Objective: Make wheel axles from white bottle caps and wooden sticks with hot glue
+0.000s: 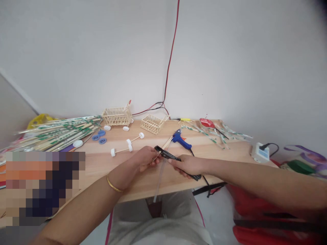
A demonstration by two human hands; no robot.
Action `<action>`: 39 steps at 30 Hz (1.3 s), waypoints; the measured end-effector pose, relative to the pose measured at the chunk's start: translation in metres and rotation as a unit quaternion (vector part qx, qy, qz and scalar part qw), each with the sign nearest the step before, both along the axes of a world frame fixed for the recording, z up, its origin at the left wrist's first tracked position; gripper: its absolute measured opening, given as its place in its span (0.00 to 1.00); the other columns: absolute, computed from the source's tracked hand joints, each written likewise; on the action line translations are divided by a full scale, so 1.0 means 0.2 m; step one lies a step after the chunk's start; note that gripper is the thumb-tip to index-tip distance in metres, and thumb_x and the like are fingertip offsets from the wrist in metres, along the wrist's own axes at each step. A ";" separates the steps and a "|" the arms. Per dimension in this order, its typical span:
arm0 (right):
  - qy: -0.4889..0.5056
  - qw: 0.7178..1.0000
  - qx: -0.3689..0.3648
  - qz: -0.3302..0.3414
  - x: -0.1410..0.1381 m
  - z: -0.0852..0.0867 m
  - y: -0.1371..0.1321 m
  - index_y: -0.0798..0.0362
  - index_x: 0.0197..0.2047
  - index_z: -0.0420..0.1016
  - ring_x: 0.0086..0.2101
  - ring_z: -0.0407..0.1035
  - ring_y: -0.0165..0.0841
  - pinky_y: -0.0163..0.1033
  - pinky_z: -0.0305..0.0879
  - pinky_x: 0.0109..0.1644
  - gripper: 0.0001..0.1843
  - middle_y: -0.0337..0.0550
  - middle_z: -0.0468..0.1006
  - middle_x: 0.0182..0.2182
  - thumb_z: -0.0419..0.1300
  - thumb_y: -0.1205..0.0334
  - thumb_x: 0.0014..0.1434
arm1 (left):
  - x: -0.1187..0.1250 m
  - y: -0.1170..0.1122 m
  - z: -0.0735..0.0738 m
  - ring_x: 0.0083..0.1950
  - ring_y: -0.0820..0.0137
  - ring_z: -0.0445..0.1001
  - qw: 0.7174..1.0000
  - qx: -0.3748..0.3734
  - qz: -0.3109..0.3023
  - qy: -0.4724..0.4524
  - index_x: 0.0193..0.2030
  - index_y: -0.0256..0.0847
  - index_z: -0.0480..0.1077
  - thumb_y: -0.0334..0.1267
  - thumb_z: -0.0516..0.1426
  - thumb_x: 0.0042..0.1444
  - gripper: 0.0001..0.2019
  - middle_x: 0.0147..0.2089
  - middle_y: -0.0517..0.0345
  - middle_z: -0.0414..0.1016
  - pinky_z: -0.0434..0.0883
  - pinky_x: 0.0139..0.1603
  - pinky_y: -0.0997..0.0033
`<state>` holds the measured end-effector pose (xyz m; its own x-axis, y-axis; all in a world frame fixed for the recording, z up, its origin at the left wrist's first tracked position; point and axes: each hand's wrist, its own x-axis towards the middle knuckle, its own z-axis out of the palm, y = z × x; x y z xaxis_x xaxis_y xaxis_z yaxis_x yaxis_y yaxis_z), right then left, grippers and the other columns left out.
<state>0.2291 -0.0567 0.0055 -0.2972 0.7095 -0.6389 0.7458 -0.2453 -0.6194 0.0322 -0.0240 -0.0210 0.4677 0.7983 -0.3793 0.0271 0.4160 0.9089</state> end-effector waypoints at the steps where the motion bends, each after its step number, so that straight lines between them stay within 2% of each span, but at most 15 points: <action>1: -0.002 1.000 0.010 -0.004 0.00 0.00 0.00 0.53 0.26 0.59 0.15 0.57 0.25 0.31 0.59 0.18 0.31 0.33 0.60 0.16 0.46 0.30 0.53 | 0.00 0.00 0.00 0.16 0.83 0.56 1.000 0.002 -0.002 -0.003 0.24 0.30 0.69 0.33 0.58 0.46 0.06 0.17 0.61 0.65 0.49 0.17 0.80; 7: -0.007 1.000 0.018 -0.001 -0.02 0.02 -0.02 0.52 0.27 0.57 0.16 0.56 0.24 0.30 0.59 0.17 0.30 0.33 0.59 0.17 0.46 0.30 0.53 | -0.01 0.02 0.00 0.16 0.83 0.56 1.000 -0.008 -0.015 -0.002 0.24 0.31 0.69 0.35 0.59 0.44 0.07 0.17 0.60 0.65 0.49 0.17 0.80; 13: -0.027 0.999 0.039 0.000 0.00 -0.01 -0.01 0.52 0.28 0.58 0.15 0.56 0.24 0.30 0.56 0.17 0.31 0.33 0.59 0.16 0.44 0.29 0.53 | -0.01 0.03 0.01 0.15 0.83 0.55 1.000 -0.017 -0.022 0.010 0.23 0.30 0.69 0.34 0.59 0.45 0.08 0.16 0.61 0.65 0.48 0.16 0.80; 17: -0.018 1.000 0.007 0.016 -0.01 -0.02 0.02 0.53 0.27 0.59 0.14 0.56 0.24 0.30 0.56 0.16 0.33 0.33 0.59 0.16 0.45 0.28 0.51 | -0.02 0.03 0.01 0.14 0.83 0.55 1.000 -0.013 -0.020 0.015 0.23 0.30 0.68 0.33 0.58 0.47 0.07 0.15 0.61 0.64 0.48 0.16 0.81; 20: 0.002 0.999 -0.011 0.039 0.01 0.03 0.03 0.54 0.27 0.61 0.16 0.56 0.24 0.30 0.56 0.17 0.33 0.34 0.60 0.17 0.46 0.28 0.51 | -0.04 0.03 0.01 0.15 0.82 0.58 1.000 -0.013 -0.013 0.012 0.24 0.31 0.67 0.34 0.58 0.48 0.08 0.17 0.60 0.66 0.52 0.16 0.81; 22: -0.007 0.999 -0.004 0.053 0.05 0.09 0.03 0.54 0.28 0.63 0.17 0.58 0.25 0.31 0.58 0.20 0.34 0.35 0.62 0.18 0.46 0.27 0.51 | -0.06 0.04 0.00 0.18 0.81 0.63 1.000 -0.018 -0.005 0.002 0.26 0.32 0.67 0.35 0.60 0.47 0.08 0.21 0.58 0.70 0.58 0.19 0.81; 25: -0.053 0.993 0.090 0.060 0.17 0.17 0.03 0.55 0.33 0.67 0.22 0.63 0.27 0.31 0.60 0.25 0.35 0.39 0.68 0.22 0.45 0.28 0.52 | -0.08 0.05 -0.01 0.23 0.79 0.67 0.999 -0.023 0.017 -0.032 0.28 0.34 0.66 0.35 0.61 0.47 0.09 0.24 0.59 0.70 0.66 0.25 0.78; 28: -0.153 0.968 0.199 0.015 0.33 0.21 0.04 0.54 0.37 0.69 0.25 0.66 0.32 0.33 0.59 0.27 0.37 0.44 0.72 0.25 0.38 0.29 0.55 | -0.06 0.05 -0.02 0.20 0.81 0.64 0.997 -0.019 0.029 -0.063 0.27 0.34 0.65 0.33 0.60 0.48 0.07 0.21 0.62 0.66 0.63 0.23 0.80; 31: -0.259 0.920 0.294 -0.024 0.50 0.18 0.06 0.54 0.41 0.70 0.33 0.70 0.40 0.38 0.62 0.35 0.37 0.51 0.75 0.31 0.38 0.31 0.56 | -0.04 0.05 -0.02 0.22 0.81 0.65 0.994 -0.024 0.050 -0.096 0.28 0.34 0.65 0.28 0.59 0.47 0.05 0.25 0.61 0.68 0.64 0.24 0.80; 36: -0.415 0.844 0.329 -0.087 0.72 0.01 0.08 0.55 0.49 0.67 0.42 0.68 0.54 0.54 0.61 0.42 0.43 0.60 0.73 0.40 0.42 0.26 0.50 | -0.03 0.04 -0.01 0.25 0.78 0.69 0.992 -0.016 0.082 -0.096 0.31 0.35 0.64 0.25 0.59 0.42 0.09 0.26 0.61 0.69 0.68 0.29 0.76; 39: -0.455 0.804 0.367 -0.113 0.81 -0.10 0.08 0.55 0.55 0.64 0.49 0.64 0.57 0.60 0.56 0.48 0.43 0.62 0.71 0.46 0.43 0.28 0.51 | -0.04 0.04 -0.02 0.25 0.77 0.70 0.992 0.016 0.086 -0.093 0.31 0.35 0.64 0.27 0.61 0.41 0.11 0.26 0.61 0.70 0.68 0.29 0.75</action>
